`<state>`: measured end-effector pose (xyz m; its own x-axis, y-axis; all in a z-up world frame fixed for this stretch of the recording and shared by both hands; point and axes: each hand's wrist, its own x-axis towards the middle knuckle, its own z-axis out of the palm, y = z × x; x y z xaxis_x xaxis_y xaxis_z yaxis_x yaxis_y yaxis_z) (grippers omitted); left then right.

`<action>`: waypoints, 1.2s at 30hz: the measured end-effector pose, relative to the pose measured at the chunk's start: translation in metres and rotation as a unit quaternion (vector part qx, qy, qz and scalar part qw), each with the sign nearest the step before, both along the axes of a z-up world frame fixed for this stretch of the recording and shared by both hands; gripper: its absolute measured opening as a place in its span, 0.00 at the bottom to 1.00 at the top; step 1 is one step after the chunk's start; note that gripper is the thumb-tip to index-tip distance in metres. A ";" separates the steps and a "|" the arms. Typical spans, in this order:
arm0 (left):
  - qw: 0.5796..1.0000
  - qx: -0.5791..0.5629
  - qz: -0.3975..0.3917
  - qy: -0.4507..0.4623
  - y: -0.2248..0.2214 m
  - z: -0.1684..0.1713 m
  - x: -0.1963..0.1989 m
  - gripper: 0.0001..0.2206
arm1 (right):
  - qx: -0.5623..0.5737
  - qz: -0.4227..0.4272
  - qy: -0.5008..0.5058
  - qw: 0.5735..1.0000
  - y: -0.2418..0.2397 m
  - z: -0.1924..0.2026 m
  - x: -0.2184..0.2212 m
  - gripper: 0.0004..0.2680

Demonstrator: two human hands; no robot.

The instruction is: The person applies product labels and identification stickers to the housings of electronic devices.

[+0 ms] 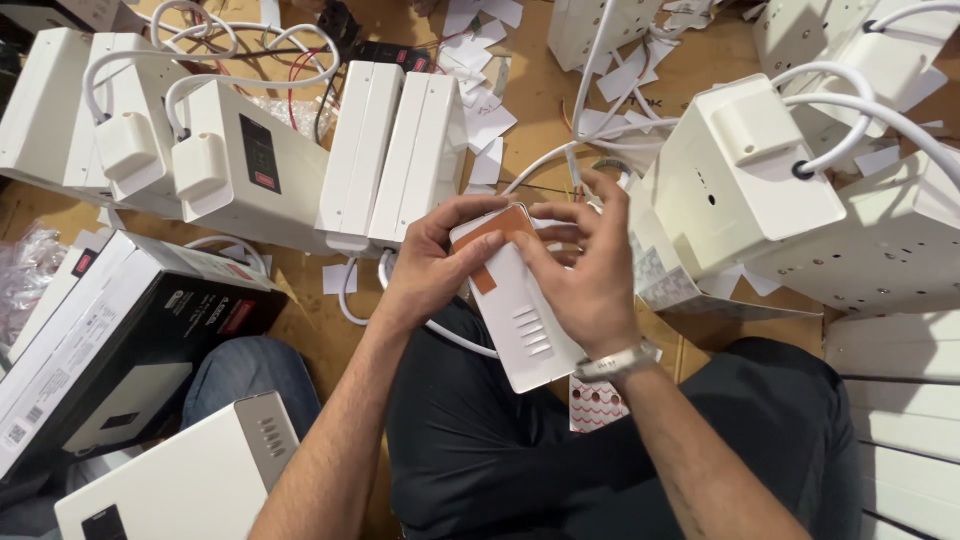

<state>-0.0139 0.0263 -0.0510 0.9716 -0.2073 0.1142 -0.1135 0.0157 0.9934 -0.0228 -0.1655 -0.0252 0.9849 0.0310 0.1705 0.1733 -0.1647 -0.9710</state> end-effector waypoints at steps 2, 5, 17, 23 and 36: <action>1.000 0.002 0.000 0.005 -0.002 -0.003 0.000 0.17 | 0.021 0.001 0.018 1.000 0.001 -0.005 0.003 0.29; 1.000 0.023 0.012 -0.005 0.001 -0.003 -0.002 0.17 | 0.064 0.007 0.038 0.997 0.007 -0.012 0.003 0.29; 1.000 -0.015 -0.007 0.019 0.003 -0.009 -0.010 0.17 | 0.121 -0.005 0.092 0.988 0.011 -0.019 0.006 0.29; 1.000 -0.009 -0.011 0.003 0.000 -0.005 -0.011 0.17 | 0.208 0.007 0.136 0.969 0.009 -0.025 0.011 0.31; 0.995 0.087 -0.025 0.044 -0.006 0.022 0.004 0.15 | 0.209 0.018 0.139 0.968 0.002 -0.020 0.012 0.30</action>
<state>-0.0100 0.0207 -0.0290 0.9644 -0.2641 -0.0129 -0.0292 -0.1547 0.9875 -0.0103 -0.1631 -0.0456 0.9941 0.0511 -0.0957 -0.1056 0.2546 -0.9613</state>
